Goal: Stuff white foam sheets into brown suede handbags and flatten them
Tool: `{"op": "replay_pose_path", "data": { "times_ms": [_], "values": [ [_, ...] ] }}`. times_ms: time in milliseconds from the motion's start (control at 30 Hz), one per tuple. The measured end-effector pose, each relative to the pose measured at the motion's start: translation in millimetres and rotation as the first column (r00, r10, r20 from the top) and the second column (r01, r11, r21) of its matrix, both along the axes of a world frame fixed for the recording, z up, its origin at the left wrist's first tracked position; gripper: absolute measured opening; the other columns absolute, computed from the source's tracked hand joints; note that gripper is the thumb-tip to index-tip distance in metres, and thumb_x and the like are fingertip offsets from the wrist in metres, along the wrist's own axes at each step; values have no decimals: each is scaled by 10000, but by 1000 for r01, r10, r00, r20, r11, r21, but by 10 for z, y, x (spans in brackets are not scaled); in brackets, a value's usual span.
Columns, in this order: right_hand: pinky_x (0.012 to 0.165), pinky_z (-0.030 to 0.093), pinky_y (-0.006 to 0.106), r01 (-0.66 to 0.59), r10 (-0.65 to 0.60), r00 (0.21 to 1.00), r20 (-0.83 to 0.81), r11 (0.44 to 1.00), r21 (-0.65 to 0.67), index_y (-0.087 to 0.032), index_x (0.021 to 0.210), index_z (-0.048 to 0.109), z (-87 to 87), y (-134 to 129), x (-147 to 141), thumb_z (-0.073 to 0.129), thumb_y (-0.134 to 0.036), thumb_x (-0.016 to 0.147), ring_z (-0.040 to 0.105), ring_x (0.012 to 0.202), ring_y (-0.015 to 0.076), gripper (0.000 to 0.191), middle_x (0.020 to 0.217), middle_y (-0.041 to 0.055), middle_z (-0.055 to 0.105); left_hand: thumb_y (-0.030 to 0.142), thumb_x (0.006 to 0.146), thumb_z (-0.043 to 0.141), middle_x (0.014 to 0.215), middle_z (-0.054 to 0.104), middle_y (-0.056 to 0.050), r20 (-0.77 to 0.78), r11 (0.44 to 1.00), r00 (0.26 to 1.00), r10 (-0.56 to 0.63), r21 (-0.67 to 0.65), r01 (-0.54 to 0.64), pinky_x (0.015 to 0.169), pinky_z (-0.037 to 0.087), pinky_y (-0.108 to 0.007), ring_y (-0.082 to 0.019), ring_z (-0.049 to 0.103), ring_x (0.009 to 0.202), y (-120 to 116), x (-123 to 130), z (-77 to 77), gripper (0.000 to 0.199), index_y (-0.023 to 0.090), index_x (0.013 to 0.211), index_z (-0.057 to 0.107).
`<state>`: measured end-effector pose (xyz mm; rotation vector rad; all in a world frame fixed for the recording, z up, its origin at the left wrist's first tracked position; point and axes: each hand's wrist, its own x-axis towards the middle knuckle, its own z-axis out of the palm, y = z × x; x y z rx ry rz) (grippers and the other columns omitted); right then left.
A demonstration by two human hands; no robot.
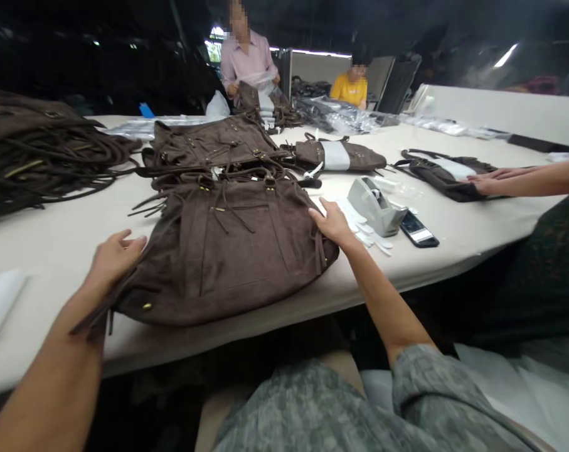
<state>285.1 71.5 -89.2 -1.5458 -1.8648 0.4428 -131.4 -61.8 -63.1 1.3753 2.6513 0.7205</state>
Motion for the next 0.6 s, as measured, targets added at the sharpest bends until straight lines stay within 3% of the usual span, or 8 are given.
{"op": "replay_pose_path", "data": {
  "times_ms": [133,233,300,433,500,600],
  "values": [
    [947,483,423,-90,93,996,-14,985,146,-153,1093,711,-75,-606,239,507,-446,945,620,1046,282,386,1087,133,691,378,890,433,938,723,-53,43,998,997,57,-20,-56,793,488,-258,-197,647,906,-561,169,-67,437,101,1105,694],
    [862,489,430,-33,13,994,109,982,187,-176,1015,729,-93,-940,294,484,-602,922,609,986,298,500,1004,125,682,472,902,400,1096,702,-67,-49,999,998,41,-16,-41,905,460,-280,-226,609,1073,-860,351,29,476,141,1042,712],
    [805,483,439,6,-56,972,228,977,214,-166,987,722,-125,-1015,232,495,-664,888,590,969,323,556,981,141,665,526,885,418,1062,703,-88,-106,998,994,0,-69,-7,923,443,-301,-250,605,1076,-908,448,110,470,167,896,721],
    [690,452,411,33,-109,918,382,979,200,-157,902,688,-201,-976,28,497,-594,899,581,881,326,477,919,155,646,663,757,559,720,677,-125,-102,974,994,-46,-225,22,772,463,-348,-299,650,813,-800,592,163,508,184,595,608],
    [663,433,389,28,-88,937,337,983,179,-162,891,669,-229,-937,5,475,-527,916,585,810,297,414,888,145,649,640,645,687,720,674,-153,-86,974,996,-18,-228,-2,780,471,-387,-346,654,842,-733,659,118,480,182,577,562],
    [641,417,368,138,-146,988,56,983,122,-170,872,647,-246,-913,96,519,-550,879,567,685,251,400,760,97,636,473,524,800,772,689,-188,4,987,999,37,-159,-36,853,475,-486,-420,646,943,-693,723,26,397,178,604,547]
  ]
}}
